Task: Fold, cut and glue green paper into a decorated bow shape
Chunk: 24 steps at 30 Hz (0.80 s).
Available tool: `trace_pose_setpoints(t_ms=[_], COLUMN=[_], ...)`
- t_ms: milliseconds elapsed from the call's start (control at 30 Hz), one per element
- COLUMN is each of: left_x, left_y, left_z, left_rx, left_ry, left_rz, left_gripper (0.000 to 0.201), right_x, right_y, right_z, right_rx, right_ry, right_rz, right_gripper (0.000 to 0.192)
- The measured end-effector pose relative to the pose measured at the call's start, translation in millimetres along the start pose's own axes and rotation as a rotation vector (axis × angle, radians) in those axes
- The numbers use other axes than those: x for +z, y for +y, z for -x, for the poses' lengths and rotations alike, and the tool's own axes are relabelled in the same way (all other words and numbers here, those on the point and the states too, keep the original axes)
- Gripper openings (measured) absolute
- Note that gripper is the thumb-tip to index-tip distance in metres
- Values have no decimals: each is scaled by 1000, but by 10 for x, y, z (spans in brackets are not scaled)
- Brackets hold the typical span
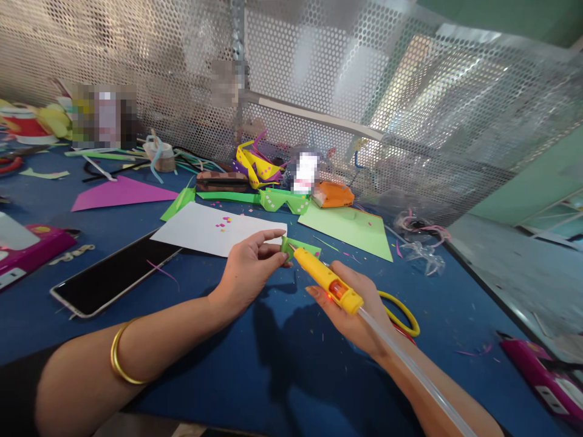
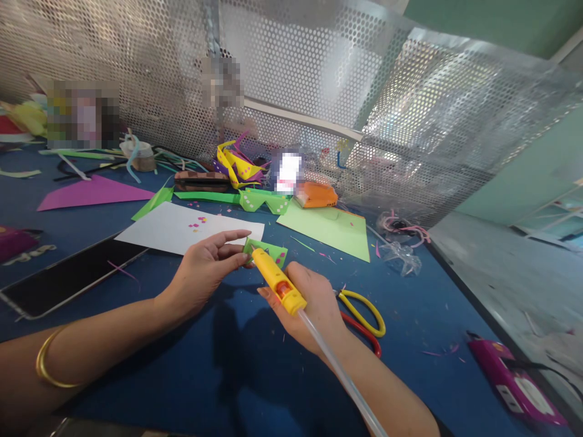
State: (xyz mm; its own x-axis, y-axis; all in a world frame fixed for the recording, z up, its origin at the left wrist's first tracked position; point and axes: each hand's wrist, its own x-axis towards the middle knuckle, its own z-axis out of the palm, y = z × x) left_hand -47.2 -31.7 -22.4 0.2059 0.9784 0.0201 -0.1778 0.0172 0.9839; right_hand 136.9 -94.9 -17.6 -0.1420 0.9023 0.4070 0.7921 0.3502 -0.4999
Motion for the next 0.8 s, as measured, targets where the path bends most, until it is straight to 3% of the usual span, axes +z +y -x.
trace_pose_setpoints(t_ms=[333,800], left_x=[-11,-16], left_y=[-26,-21], left_z=[-16,-15], left_rx=[1,3], left_ry=[16,6], left_rz=[13,-4], left_gripper=[51,49], right_x=[32,38], right_y=[41,58], right_z=[4,2], right_rx=[-96,-89], right_ry=[24,36], right_rz=[24,22], right_gripper=[36,37])
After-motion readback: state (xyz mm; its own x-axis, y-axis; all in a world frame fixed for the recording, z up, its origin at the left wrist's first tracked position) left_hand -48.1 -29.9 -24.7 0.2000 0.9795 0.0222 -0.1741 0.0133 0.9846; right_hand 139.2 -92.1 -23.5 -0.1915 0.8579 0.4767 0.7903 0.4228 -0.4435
